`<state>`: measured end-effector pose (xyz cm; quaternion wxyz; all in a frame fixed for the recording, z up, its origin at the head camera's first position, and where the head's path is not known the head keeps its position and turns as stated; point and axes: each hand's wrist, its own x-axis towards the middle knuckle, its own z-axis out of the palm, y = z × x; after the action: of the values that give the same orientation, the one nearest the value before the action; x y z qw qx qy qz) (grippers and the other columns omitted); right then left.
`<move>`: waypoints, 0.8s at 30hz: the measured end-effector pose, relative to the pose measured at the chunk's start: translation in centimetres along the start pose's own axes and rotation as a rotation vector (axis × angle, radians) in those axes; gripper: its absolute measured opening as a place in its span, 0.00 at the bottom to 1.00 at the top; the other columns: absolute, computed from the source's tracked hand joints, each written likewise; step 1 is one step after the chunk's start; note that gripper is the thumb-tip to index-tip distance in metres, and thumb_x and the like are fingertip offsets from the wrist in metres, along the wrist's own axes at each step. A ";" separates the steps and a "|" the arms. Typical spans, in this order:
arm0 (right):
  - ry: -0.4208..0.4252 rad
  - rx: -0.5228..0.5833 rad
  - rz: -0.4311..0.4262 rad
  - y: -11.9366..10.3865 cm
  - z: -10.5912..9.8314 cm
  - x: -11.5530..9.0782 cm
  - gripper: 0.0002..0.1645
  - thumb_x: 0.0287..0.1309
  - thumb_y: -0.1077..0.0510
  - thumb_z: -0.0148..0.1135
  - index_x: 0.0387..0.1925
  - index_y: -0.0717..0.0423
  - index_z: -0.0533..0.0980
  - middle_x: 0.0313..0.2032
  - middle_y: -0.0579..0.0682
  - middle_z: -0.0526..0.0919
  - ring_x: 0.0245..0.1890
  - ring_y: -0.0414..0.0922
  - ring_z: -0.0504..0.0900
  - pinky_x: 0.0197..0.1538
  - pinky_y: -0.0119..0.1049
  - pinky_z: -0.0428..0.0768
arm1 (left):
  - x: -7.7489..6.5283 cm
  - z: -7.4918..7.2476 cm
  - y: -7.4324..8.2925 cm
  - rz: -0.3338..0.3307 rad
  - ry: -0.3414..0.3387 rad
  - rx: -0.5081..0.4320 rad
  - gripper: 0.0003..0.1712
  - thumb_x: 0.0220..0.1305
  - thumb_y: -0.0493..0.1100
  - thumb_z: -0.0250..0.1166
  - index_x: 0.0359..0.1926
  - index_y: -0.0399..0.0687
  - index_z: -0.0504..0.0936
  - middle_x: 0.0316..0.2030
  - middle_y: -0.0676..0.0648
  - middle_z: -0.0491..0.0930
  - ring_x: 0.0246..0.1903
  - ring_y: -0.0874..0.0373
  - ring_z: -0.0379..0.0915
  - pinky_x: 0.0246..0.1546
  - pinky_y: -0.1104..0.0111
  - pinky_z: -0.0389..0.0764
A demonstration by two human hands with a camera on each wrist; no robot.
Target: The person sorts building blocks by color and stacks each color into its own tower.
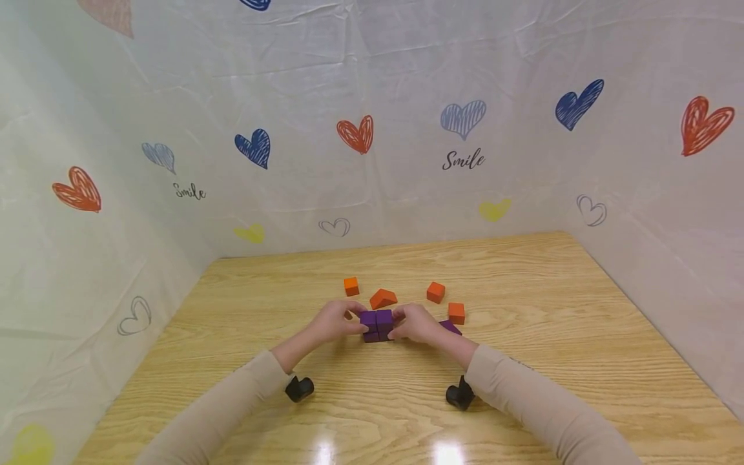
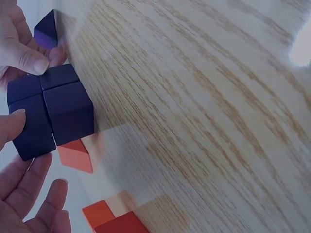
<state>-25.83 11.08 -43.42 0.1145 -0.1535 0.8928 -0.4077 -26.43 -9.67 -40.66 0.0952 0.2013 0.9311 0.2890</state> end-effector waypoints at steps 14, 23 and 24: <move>-0.019 0.056 -0.024 0.4 0.0 -0.1 0.25 0.44 0.62 0.70 0.46 0.66 0.75 0.38 0.55 0.81 0.37 0.45 0.79 0.41 0.37 0.77 | -0.4 0.6 -0.4 -0.032 0.004 -0.063 0.25 0.50 0.46 0.71 0.50 0.45 0.78 0.43 0.47 0.79 0.41 0.55 0.72 0.42 0.64 0.74; -0.008 0.057 -0.035 0.5 0.3 -0.2 0.20 0.45 0.63 0.69 0.43 0.64 0.76 0.36 0.52 0.81 0.37 0.44 0.79 0.41 0.38 0.77 | -0.5 1.6 -1.3 -0.026 -0.003 -0.061 0.20 0.49 0.42 0.71 0.43 0.40 0.79 0.37 0.46 0.80 0.33 0.56 0.75 0.37 0.66 0.75; -0.006 0.062 -0.032 0.5 0.3 -0.2 0.20 0.45 0.63 0.69 0.42 0.63 0.76 0.36 0.52 0.81 0.36 0.44 0.79 0.41 0.38 0.76 | -0.5 1.6 -1.4 -0.025 -0.004 -0.071 0.19 0.49 0.42 0.71 0.43 0.40 0.79 0.37 0.46 0.80 0.32 0.57 0.75 0.36 0.67 0.75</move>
<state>-25.67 11.26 -43.96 0.1153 -0.1652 0.8769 -0.4364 -25.98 -10.09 -42.74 0.1076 0.1866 0.9226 0.3201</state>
